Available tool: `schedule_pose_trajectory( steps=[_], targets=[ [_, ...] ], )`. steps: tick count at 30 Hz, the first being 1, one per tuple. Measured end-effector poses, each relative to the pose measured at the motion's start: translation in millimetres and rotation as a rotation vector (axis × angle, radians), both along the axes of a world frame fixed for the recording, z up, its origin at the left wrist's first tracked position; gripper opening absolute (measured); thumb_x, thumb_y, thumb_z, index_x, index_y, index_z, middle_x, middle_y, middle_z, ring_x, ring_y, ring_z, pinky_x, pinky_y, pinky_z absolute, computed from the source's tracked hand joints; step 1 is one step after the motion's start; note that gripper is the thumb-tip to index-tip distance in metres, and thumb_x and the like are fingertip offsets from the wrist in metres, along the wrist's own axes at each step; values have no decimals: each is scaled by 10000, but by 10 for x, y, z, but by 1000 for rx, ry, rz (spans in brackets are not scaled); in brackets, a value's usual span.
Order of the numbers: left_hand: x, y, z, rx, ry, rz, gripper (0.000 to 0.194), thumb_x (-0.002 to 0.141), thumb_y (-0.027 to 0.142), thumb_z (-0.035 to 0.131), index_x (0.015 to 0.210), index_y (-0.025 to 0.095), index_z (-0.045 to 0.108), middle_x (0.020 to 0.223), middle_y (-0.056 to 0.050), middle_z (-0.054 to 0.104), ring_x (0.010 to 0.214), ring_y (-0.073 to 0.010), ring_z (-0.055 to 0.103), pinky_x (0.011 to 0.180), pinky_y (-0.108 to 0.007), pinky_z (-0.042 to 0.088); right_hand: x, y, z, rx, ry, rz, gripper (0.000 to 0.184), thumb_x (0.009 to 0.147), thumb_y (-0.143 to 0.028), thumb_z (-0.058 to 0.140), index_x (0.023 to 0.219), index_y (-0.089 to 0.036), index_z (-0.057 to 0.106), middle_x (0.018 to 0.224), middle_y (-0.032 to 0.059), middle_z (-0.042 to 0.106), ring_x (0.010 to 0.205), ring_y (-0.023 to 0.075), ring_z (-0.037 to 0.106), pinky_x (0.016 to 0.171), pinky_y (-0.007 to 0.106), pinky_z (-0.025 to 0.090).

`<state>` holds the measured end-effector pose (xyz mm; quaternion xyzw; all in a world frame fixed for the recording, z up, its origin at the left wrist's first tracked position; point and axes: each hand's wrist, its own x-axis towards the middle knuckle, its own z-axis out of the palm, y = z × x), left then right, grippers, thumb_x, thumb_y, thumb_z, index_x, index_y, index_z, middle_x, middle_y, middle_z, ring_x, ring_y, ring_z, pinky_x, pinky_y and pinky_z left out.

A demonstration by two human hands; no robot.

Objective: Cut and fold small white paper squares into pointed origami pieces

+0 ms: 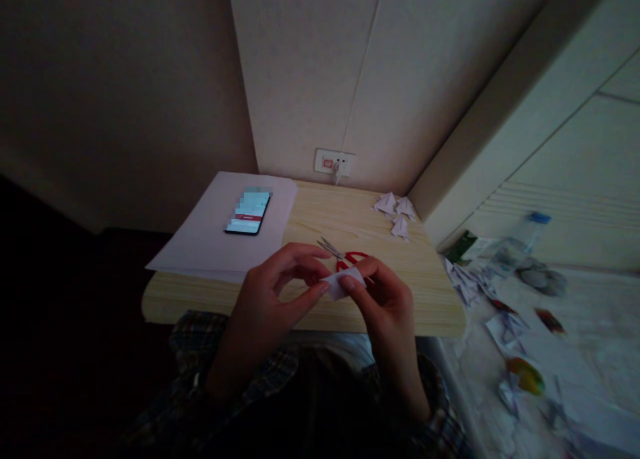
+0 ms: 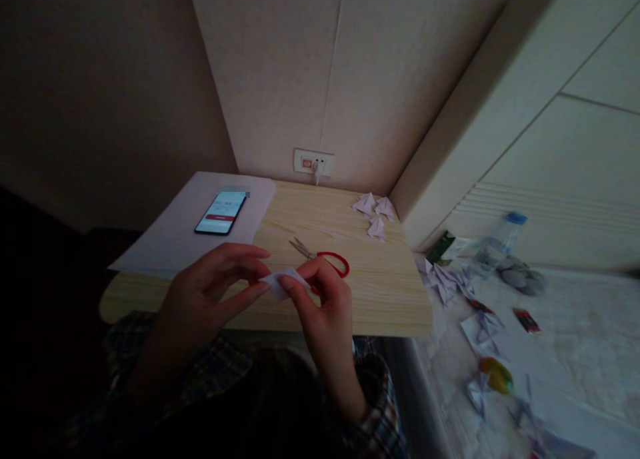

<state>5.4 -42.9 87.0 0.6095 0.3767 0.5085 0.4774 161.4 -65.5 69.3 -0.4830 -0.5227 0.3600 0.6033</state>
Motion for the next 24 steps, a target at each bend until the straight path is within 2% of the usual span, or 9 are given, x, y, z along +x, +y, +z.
schedule_pose_trajectory(
  steps=[9, 15, 20, 24],
  targets=[
    [8, -2, 2, -61, -25, -19, 226, 777, 94, 760, 959, 209, 688, 797, 46, 734, 790, -112, 733, 779, -184, 587, -21, 1, -29, 3, 56, 4, 228, 813, -285, 761, 654, -233, 605, 639, -31, 615, 632, 155, 580, 607, 264, 475],
    [27, 7, 1, -37, -5, 14, 180, 779, 115, 748, 927, 205, 698, 857, 17, 740, 780, -129, 720, 759, -213, 583, -29, -7, -28, -14, 50, -10, 248, 813, -310, 763, 647, -230, 597, 633, -27, 624, 638, 161, 593, 604, 267, 488],
    [14, 4, -35, 36, 15, 82, 183, 783, 83, 698, 918, 205, 710, 855, 15, 730, 774, -129, 694, 737, -211, 570, -5, -2, -47, -24, -112, 54, 229, 877, -343, 695, 696, -221, 623, 693, -6, 657, 675, 167, 622, 638, 282, 505],
    [8, 10, -82, 61, -51, 137, 147, 811, 107, 715, 914, 211, 715, 879, 23, 720, 788, -116, 689, 773, -203, 576, -3, 7, -38, -12, -231, 116, 287, 879, -344, 686, 631, -209, 634, 625, -7, 638, 622, 161, 604, 602, 277, 471]
  ],
)
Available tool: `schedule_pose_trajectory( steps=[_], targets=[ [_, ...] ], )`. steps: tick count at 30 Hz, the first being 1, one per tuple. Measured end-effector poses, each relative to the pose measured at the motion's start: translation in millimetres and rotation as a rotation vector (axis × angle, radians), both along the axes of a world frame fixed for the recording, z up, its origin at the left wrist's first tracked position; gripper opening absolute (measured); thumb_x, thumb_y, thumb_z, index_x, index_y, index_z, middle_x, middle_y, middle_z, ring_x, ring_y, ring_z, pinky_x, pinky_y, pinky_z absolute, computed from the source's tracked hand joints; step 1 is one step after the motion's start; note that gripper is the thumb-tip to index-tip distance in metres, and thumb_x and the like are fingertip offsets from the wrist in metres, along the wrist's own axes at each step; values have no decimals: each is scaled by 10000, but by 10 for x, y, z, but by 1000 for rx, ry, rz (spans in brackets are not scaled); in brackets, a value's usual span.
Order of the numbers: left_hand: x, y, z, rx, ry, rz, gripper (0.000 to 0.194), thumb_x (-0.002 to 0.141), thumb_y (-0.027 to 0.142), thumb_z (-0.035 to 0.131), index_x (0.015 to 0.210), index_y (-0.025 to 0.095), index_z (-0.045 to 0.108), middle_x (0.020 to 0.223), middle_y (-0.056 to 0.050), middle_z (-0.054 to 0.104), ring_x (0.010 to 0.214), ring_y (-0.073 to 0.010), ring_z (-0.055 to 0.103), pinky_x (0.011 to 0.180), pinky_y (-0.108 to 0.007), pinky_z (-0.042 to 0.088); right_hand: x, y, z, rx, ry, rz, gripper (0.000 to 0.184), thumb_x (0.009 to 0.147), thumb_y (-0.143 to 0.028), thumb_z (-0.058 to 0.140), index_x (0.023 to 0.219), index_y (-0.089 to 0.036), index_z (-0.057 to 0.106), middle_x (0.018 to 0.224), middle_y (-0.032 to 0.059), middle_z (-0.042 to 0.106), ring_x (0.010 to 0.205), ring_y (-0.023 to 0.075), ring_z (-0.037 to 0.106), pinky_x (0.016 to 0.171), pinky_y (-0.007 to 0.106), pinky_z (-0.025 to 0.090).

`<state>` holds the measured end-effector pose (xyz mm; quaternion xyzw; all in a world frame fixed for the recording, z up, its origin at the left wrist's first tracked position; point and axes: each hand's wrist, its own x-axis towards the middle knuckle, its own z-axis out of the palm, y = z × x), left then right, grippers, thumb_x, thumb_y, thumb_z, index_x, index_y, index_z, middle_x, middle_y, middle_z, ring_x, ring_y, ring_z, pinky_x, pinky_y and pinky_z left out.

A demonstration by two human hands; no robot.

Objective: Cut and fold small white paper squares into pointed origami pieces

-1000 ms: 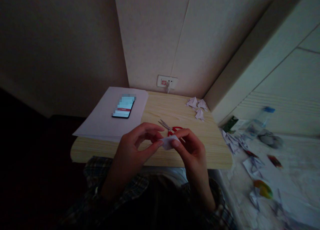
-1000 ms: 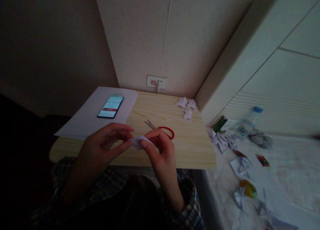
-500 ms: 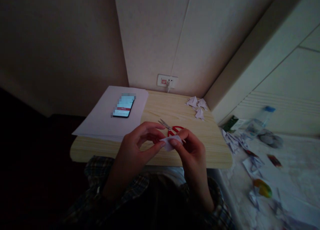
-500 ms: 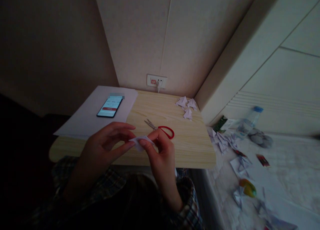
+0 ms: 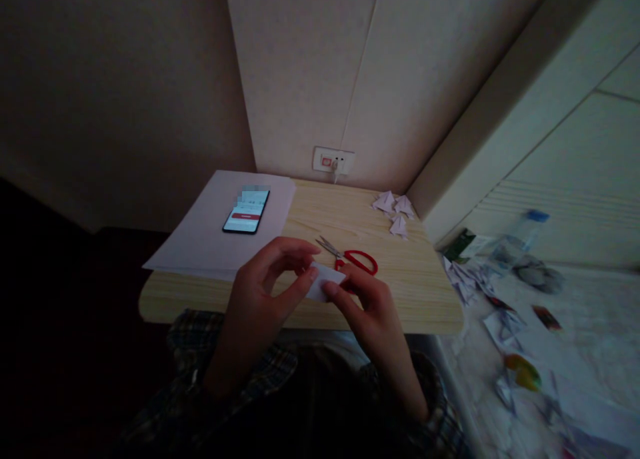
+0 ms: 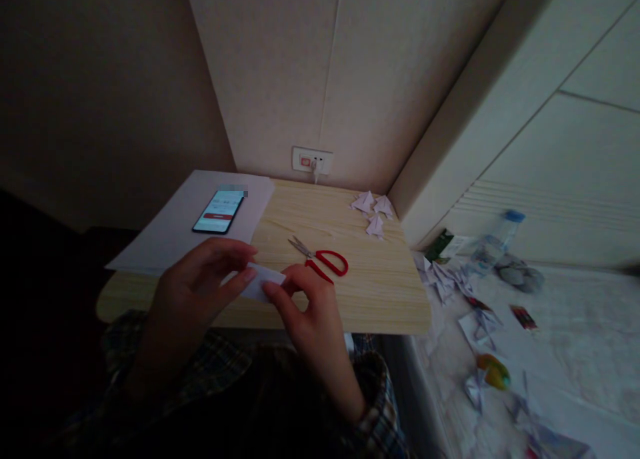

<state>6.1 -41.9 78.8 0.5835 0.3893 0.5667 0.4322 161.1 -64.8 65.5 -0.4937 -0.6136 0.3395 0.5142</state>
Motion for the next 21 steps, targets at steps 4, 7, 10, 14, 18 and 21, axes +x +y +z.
schedule_pose_trajectory(
  steps=[4, 7, 10, 14, 18, 21],
  targets=[
    [15, 0, 10, -36, -34, -5, 194, 793, 107, 748, 944, 218, 701, 867, 42, 717, 804, -103, 708, 777, -176, 581, -4, -7, 27, 30, -58, -6, 340, 895, -293, 651, 570, -204, 605, 575, -19, 615, 579, 143, 587, 580, 261, 429],
    [20, 3, 36, -89, -37, -65, 181, 791, 114, 745, 931, 211, 683, 828, 43, 719, 778, -111, 720, 743, -182, 591, -4, -20, 36, 53, -84, -28, 347, 914, -282, 618, 577, -206, 588, 566, -23, 600, 570, 141, 581, 570, 256, 418],
    [-2, 12, 37, -100, -23, -98, 188, 785, 103, 749, 923, 212, 683, 818, 46, 725, 780, -106, 723, 742, -169, 583, -3, -30, 41, 79, -110, -25, 339, 933, -286, 584, 603, -206, 600, 595, -10, 628, 587, 148, 589, 577, 261, 422],
    [-37, 19, 4, -74, -13, -124, 227, 769, 83, 771, 931, 223, 693, 795, 63, 724, 760, -86, 710, 726, -136, 564, 9, -37, 59, 101, -140, -20, 362, 957, -267, 567, 600, -204, 580, 579, -14, 597, 569, 141, 550, 564, 263, 391],
    [-32, 28, -19, -37, -109, -108, 245, 771, 64, 762, 932, 235, 692, 766, 79, 728, 735, -75, 713, 707, -125, 562, 27, -35, 80, 118, -150, 51, 429, 983, -259, 535, 558, -203, 555, 547, -30, 559, 537, 121, 522, 554, 249, 382],
    [-17, 29, -12, -21, -181, -95, 273, 758, 34, 750, 931, 233, 681, 706, 90, 719, 689, -71, 702, 670, -122, 553, 17, -33, 82, 111, -164, 121, 436, 995, -274, 533, 569, -195, 584, 561, -30, 579, 552, 115, 542, 569, 236, 399]
  ],
)
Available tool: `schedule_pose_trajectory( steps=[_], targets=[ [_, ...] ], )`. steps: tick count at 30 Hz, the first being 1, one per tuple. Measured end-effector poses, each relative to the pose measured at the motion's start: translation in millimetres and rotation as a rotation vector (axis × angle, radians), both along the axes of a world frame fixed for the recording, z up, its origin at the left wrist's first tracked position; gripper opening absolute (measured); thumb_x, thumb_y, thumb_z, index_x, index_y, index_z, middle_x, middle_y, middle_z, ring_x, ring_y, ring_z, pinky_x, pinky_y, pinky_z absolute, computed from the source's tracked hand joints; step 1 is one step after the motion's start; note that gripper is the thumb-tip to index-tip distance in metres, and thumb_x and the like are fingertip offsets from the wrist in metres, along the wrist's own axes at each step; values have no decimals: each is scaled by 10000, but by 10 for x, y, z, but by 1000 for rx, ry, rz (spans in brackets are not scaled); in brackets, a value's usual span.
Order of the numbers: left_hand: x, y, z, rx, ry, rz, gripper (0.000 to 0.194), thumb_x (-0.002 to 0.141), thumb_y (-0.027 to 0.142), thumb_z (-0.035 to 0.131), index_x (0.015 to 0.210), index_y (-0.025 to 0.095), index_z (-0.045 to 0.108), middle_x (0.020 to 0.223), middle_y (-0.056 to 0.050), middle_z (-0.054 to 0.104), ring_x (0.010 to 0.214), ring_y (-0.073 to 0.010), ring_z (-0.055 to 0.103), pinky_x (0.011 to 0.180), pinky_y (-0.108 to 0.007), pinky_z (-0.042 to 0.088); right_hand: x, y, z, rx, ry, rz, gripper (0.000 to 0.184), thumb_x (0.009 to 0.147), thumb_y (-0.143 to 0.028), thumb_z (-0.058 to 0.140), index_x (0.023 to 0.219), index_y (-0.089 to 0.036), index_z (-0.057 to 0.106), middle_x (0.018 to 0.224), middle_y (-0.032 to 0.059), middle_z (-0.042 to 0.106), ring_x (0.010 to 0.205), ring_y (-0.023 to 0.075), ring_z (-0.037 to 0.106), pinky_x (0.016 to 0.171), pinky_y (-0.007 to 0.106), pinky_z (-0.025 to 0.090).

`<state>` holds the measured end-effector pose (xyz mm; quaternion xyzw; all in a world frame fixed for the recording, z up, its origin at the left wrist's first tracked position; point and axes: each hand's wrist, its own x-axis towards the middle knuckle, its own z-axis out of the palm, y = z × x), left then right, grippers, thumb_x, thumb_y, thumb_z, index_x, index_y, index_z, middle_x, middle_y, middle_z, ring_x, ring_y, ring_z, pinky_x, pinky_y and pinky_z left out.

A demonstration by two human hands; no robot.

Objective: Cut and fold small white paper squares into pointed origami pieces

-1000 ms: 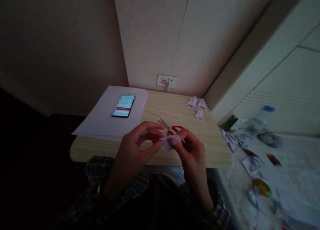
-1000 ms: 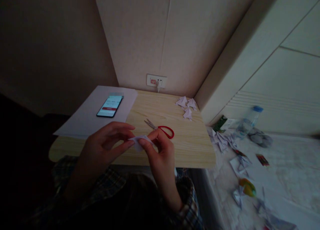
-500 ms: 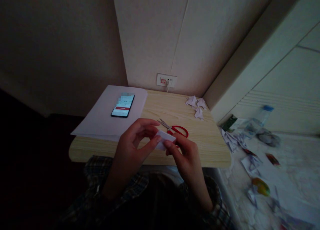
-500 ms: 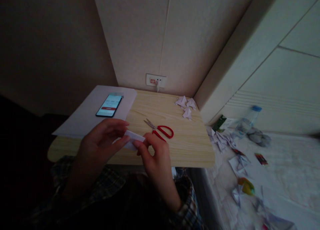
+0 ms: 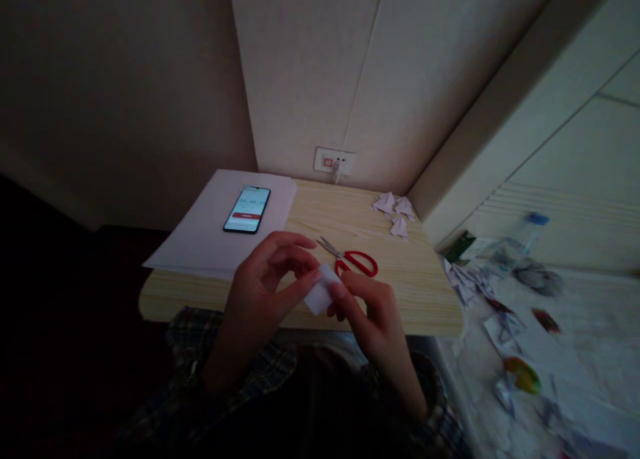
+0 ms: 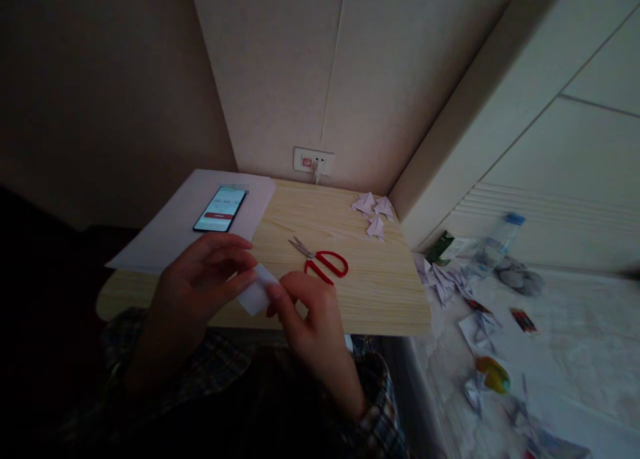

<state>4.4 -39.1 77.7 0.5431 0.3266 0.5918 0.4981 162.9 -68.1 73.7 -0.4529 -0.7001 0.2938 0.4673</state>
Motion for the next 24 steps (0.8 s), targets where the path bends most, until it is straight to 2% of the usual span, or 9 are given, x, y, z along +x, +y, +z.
schedule_pose_trajectory(
  steps=[4, 7, 13, 17, 20, 24],
  targets=[
    [36, -19, 19, -17, -41, 7, 304, 758, 12, 730, 958, 233, 675, 736, 87, 724, 701, -64, 696, 645, -111, 535, -50, -11, -22, -49, -22, 86, 438, 999, -321, 555, 587, -189, 617, 568, -27, 599, 559, 116, 558, 585, 233, 406],
    [72, -32, 26, -52, -64, -26, 335, 742, 1, 729, 976, 236, 678, 761, 89, 725, 653, -54, 676, 596, -109, 523, -79, -15, -42, -40, 16, 59, 452, 1014, -326, 521, 594, -193, 621, 555, -33, 575, 560, 118, 553, 588, 234, 403],
    [68, -8, 54, -42, -41, 12, 286, 676, -37, 752, 804, 213, 698, 697, 99, 702, 618, -40, 655, 558, -84, 493, -82, 0, -41, -45, 19, 42, 448, 1011, -336, 522, 607, -196, 655, 561, -25, 605, 567, 127, 578, 589, 235, 419],
    [49, 6, 59, -118, -70, 3, 255, 656, -6, 781, 776, 209, 714, 669, 94, 726, 590, -50, 665, 549, -92, 500, -85, -15, -31, -39, 23, 21, 433, 1010, -328, 530, 624, -190, 669, 574, -22, 617, 580, 126, 590, 598, 233, 423],
    [52, 12, 57, -172, -64, 17, 174, 675, 40, 773, 676, 202, 708, 609, 88, 707, 579, -57, 664, 573, -101, 514, -80, -23, -41, -33, 36, 18, 456, 1032, -330, 486, 639, -193, 675, 569, -23, 623, 577, 124, 599, 594, 229, 427],
    [55, 28, 58, -199, -6, 25, 169, 647, 68, 777, 590, 196, 684, 559, 85, 672, 538, -69, 632, 558, -127, 508, -54, -14, -66, 11, 34, -13, 420, 1008, -359, 523, 645, -195, 656, 610, -6, 651, 608, 145, 615, 609, 251, 436]
  ],
)
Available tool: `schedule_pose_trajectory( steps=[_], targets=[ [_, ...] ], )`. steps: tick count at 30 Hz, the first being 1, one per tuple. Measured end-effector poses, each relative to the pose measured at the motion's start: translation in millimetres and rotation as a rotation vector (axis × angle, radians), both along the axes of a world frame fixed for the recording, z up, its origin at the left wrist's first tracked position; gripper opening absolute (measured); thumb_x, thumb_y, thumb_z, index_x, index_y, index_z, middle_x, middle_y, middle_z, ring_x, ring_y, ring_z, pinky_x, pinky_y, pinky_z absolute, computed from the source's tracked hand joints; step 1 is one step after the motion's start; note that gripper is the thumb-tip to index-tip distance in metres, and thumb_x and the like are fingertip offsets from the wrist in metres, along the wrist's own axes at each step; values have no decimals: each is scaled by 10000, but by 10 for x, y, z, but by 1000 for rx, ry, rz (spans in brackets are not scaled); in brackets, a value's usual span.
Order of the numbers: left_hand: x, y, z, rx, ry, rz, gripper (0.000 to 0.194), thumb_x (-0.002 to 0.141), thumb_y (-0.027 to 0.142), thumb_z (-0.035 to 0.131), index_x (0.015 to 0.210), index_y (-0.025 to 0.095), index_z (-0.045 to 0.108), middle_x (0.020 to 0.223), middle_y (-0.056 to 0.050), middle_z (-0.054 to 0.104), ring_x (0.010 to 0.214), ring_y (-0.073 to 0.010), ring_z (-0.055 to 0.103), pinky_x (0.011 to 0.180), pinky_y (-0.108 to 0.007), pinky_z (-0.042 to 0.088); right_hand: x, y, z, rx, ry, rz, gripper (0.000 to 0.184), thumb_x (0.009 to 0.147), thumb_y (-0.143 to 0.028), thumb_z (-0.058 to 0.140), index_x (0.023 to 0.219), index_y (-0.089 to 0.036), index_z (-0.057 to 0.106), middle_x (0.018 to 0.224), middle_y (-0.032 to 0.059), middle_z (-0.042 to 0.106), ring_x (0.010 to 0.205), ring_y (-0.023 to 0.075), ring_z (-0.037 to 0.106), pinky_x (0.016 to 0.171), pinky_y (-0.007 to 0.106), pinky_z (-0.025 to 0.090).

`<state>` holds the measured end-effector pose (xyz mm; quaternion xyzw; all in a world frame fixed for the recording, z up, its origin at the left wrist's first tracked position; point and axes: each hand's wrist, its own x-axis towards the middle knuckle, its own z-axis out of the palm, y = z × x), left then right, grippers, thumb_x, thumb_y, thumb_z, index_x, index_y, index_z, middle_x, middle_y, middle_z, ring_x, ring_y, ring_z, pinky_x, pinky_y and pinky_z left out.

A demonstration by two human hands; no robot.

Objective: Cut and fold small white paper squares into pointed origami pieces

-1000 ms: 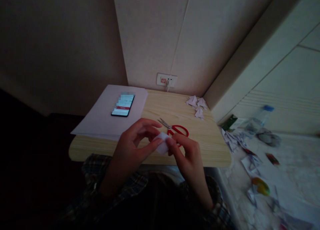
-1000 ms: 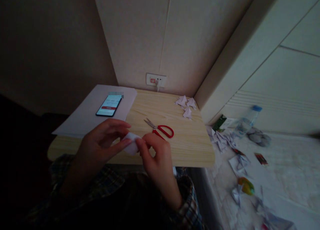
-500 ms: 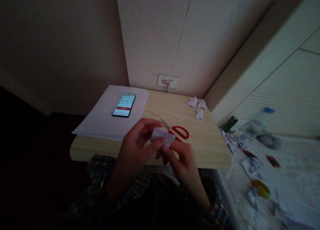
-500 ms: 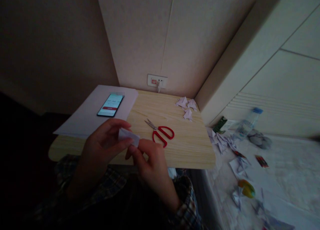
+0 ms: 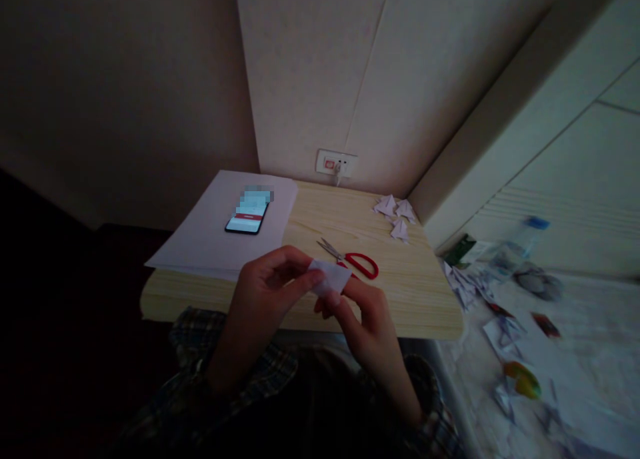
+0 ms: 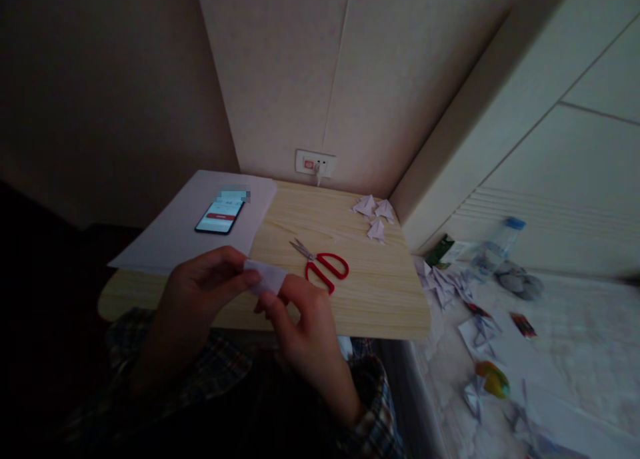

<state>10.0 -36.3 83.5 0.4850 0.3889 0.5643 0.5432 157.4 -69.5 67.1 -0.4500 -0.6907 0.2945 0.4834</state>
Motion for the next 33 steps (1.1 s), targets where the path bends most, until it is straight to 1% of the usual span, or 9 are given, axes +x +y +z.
schedule_pose_trajectory(
  steps=[4, 7, 13, 19, 23, 26, 29, 31, 33],
  targets=[
    [-5, -11, 2, 14, 77, -44, 132, 712, 130, 753, 613, 199, 700, 590, 62, 688, 570, -101, 642, 574, -168, 516, 20, 4, 2, 50, 0, -101, 384, 978, -279, 543, 604, -200, 573, 597, -5, 591, 595, 150, 560, 575, 267, 396],
    [-14, -35, 11, 60, 103, -29, 145, 767, 143, 699, 635, 203, 702, 609, 60, 685, 597, -107, 638, 593, -175, 514, 19, 2, 14, 65, -3, -98, 379, 963, -225, 536, 585, -205, 553, 595, -10, 576, 587, 145, 550, 564, 265, 394],
    [-24, -41, 26, 143, 204, -6, 148, 776, 156, 698, 634, 197, 686, 624, 44, 682, 622, -130, 639, 608, -204, 510, 16, -13, 13, 69, -2, -121, 307, 964, -245, 538, 661, -224, 581, 623, -3, 596, 608, 172, 570, 574, 286, 419],
    [-8, -50, -7, 183, 228, 45, 140, 812, 160, 675, 679, 203, 672, 671, 36, 689, 670, -135, 667, 642, -209, 533, -7, -12, 63, -5, -59, 25, 447, 1003, -335, 529, 589, -196, 625, 566, -17, 618, 552, 132, 584, 569, 247, 433],
    [-5, -68, -41, 287, 222, 124, 111, 806, 117, 703, 846, 221, 703, 825, 20, 749, 747, -139, 707, 664, -205, 560, -37, -16, 50, -49, -55, -46, 495, 1035, -368, 474, 602, -193, 639, 522, -27, 584, 522, 122, 562, 536, 237, 412],
    [-25, -75, -46, 385, 273, 115, 157, 841, 86, 680, 845, 239, 714, 818, 31, 746, 745, -127, 694, 690, -203, 557, 9, 25, 13, -62, -89, -64, 559, 1045, -412, 432, 568, -202, 630, 506, -20, 578, 503, 126, 558, 535, 246, 430],
    [-55, -76, -23, 453, 381, 122, 205, 874, 64, 635, 810, 238, 723, 787, 26, 734, 756, -134, 680, 722, -217, 553, 170, 143, -87, -64, -165, -121, 514, 1025, -430, 452, 615, -211, 673, 672, 37, 676, 693, 183, 635, 699, 305, 500],
    [-64, -75, -8, 475, 381, 147, 211, 872, 56, 626, 819, 232, 728, 807, 16, 722, 778, -136, 677, 728, -214, 558, 315, 245, -210, -78, -227, -245, 302, 973, -380, 554, 800, -204, 728, 870, 95, 710, 893, 251, 638, 819, 382, 502],
    [-57, -74, -4, 458, 317, 165, 204, 856, 52, 634, 827, 227, 734, 827, 6, 693, 802, -138, 673, 729, -208, 567, 439, 339, -367, -102, -289, -346, 185, 941, -321, 594, 934, -204, 737, 1011, 137, 702, 1006, 296, 603, 916, 459, 475]
  ],
)
